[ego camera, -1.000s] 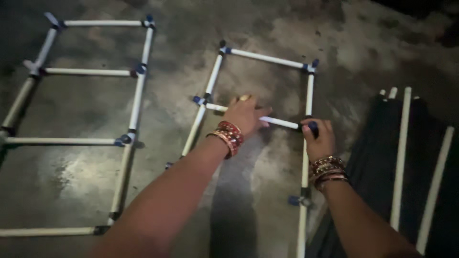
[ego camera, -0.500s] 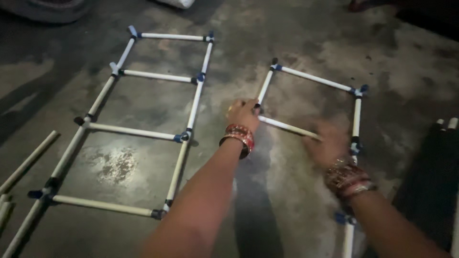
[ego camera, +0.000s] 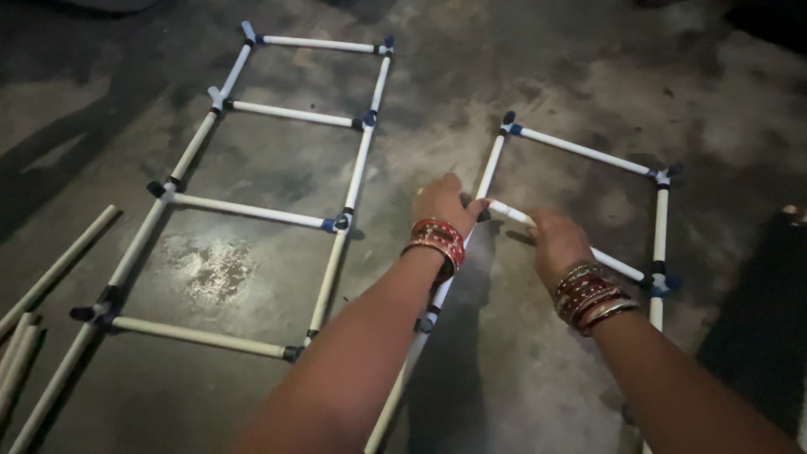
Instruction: The person assembles a modular frame using white PVC pipes and blue connectors. They connect multiple pipe segments into ladder-like sections, then join these sections into a larger rectangular frame on the floor.
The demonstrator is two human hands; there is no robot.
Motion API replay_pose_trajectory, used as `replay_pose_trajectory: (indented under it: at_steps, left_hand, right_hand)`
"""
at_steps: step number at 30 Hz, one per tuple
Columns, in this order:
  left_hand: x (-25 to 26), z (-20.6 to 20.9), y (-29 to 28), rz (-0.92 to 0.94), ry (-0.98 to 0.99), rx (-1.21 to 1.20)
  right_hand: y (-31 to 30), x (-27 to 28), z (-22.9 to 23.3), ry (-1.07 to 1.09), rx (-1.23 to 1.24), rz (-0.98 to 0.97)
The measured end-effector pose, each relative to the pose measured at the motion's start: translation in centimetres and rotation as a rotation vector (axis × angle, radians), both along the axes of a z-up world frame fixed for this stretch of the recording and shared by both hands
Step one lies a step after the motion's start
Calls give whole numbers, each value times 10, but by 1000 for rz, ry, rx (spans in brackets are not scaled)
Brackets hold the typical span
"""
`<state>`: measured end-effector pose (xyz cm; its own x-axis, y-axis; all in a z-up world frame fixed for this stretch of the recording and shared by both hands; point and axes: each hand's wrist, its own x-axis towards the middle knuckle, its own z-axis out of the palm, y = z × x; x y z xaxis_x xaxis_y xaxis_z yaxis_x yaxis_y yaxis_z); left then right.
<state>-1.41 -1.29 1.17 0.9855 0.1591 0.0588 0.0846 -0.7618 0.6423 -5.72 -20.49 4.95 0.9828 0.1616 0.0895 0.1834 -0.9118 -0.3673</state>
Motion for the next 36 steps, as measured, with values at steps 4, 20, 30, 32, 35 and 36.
replay_pose_trajectory:
  at_steps: [4,20,30,32,35,36]
  left_hand:
    - [-27,21,-18,122,-79,-81]
    - [-1,-71,-21,-80,-195,-723]
    - [-10,-62,-17,-77,-84,-691]
    - [-11,-58,-18,-50,-17,-712]
    - [-14,-52,-18,-28,58,-696]
    - [-15,-51,-18,-25,77,-682]
  right_hand:
    - [-15,-1,-6,-77,78,82]
    - [-12,-13,-12,28,81,80]
    - [-18,-19,-8,47,78,93]
    - [-19,-22,-7,60,52,77]
    - [-18,-24,-5,13,-62,108]
    - [-18,-24,-5,32,-62,96]
